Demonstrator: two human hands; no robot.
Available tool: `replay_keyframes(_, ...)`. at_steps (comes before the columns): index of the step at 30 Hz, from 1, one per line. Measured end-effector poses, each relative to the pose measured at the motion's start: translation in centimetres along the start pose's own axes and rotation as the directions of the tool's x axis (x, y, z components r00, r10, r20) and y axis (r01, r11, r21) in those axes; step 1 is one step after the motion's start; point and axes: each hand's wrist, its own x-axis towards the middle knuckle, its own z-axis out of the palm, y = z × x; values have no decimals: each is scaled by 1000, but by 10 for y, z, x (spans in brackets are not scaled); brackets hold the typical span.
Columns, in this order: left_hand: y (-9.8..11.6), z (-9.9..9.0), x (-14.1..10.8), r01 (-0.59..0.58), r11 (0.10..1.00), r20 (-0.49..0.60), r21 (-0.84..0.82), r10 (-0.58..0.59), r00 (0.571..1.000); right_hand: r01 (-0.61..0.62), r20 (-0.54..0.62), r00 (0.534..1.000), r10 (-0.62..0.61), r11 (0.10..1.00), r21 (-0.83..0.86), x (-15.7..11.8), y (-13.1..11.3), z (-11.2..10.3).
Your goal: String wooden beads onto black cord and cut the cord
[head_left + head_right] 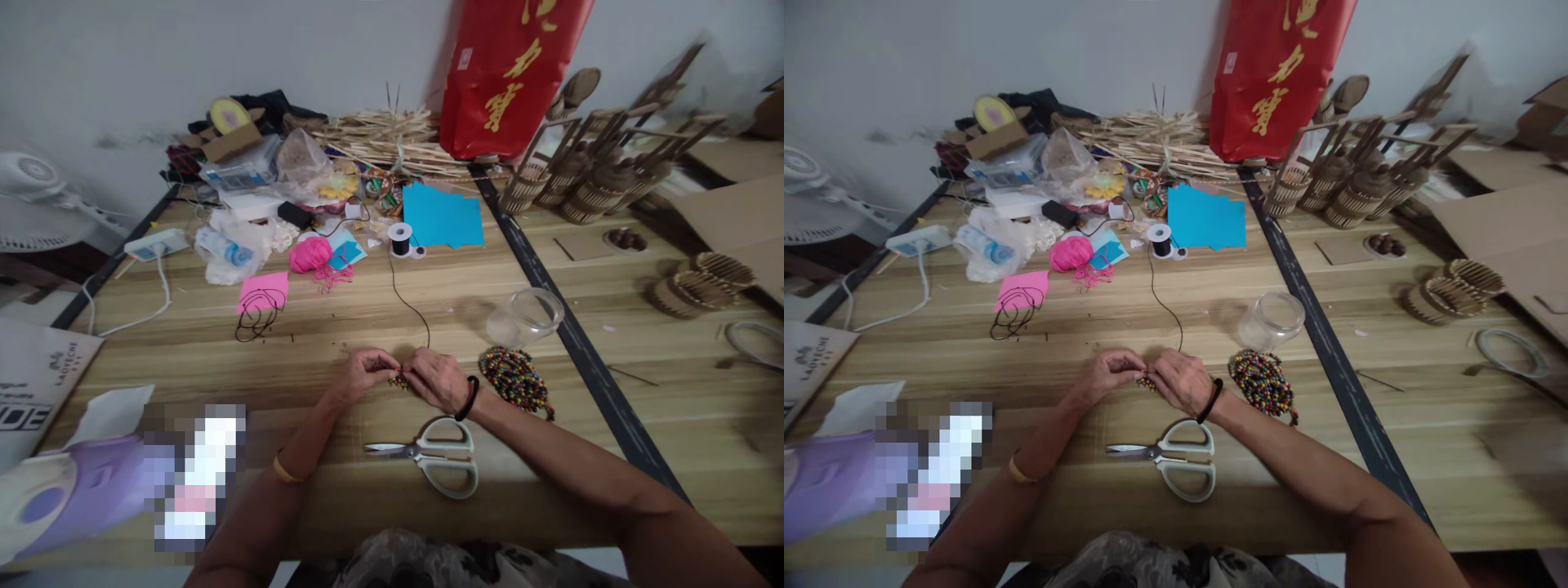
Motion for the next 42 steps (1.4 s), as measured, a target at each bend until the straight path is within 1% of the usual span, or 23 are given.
replay_keyframes(8, 2, 1, 0, 0, 1000, 3, -4, 0, 1000, 9, -18, 1000, -9, 1000, -9, 1, -1, -1)
replay_keyframes(15, 1, 0, 0, -1, 1000, 13, 6, 1, 1000, -2, 6, 1000, 2, 1000, 4, -1, 0, 1)
replay_keyframes(19, 2, 1, 0, -1, 1000, 4, -11, 1, 1000, 13, 4, 1000, -13, 1000, 15, -1, 1, 2)
replay_keyframes(26, 3, 1, -2, 1, 1000, 7, 5, -1, 1000, 11, 8, 1000, -12, 999, 41, -1, 0, 0)
replay_keyframes(32, 3, 0, -2, -4, 1000, 19, 16, 4, 1000, 18, 2, 1000, -18, 999, 32, -1, 1, 1)
replay_keyframes(42, 5, 2, -2, 3, 1000, 4, 7, -3, 1000, 23, -6, 1000, -22, 999, 42, -1, 1, 1)
